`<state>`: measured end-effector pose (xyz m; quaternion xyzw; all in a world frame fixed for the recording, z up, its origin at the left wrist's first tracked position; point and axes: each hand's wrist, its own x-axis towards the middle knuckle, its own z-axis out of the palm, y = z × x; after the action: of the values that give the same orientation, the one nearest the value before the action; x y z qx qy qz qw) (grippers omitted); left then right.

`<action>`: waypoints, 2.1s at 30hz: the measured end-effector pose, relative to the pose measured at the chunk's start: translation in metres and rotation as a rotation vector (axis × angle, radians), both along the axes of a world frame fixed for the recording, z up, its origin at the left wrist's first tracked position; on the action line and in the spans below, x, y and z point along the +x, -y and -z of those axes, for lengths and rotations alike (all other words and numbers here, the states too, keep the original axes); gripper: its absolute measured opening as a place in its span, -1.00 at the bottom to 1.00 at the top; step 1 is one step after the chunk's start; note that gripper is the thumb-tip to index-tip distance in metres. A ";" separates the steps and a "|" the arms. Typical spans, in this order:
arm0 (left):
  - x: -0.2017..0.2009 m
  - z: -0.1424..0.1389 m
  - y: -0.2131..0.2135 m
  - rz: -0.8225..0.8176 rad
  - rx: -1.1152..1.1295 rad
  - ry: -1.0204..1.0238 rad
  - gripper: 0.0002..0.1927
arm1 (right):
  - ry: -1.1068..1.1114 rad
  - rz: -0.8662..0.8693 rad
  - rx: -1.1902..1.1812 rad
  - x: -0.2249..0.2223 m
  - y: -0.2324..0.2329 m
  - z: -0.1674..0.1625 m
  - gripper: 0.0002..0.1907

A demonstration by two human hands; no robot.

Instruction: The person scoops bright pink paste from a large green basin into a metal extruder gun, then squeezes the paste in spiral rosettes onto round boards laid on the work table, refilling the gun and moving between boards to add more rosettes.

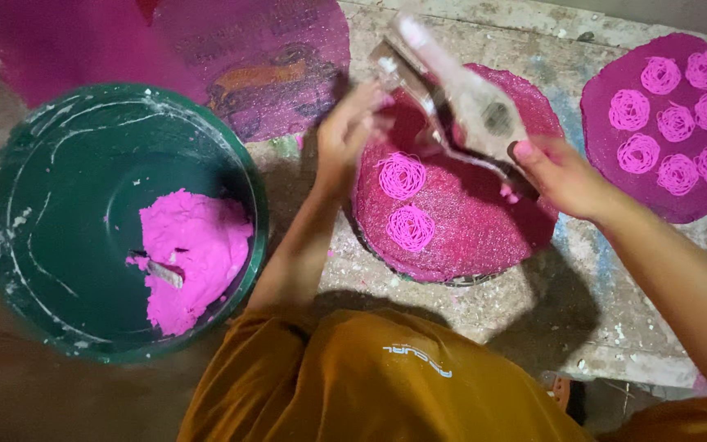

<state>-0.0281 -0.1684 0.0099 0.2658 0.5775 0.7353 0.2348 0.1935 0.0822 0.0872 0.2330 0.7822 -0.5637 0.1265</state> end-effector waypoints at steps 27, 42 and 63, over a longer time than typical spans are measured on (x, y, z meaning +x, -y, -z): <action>-0.076 -0.005 -0.120 0.220 0.904 0.865 -0.42 | 0.129 -0.003 0.317 -0.063 0.015 -0.039 -0.35; -0.078 -0.002 -0.126 0.194 0.098 0.900 -0.32 | 0.022 0.033 0.324 -0.067 -0.026 -0.025 -0.41; 0.006 -0.013 -0.078 0.147 0.555 1.042 -0.46 | 0.273 0.054 -0.030 0.015 -0.006 -0.009 -0.30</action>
<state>-0.0219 -0.0904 0.0228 -0.0393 0.1524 0.8741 0.4595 0.2089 0.0885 0.0964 0.3267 0.7428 -0.5416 0.2197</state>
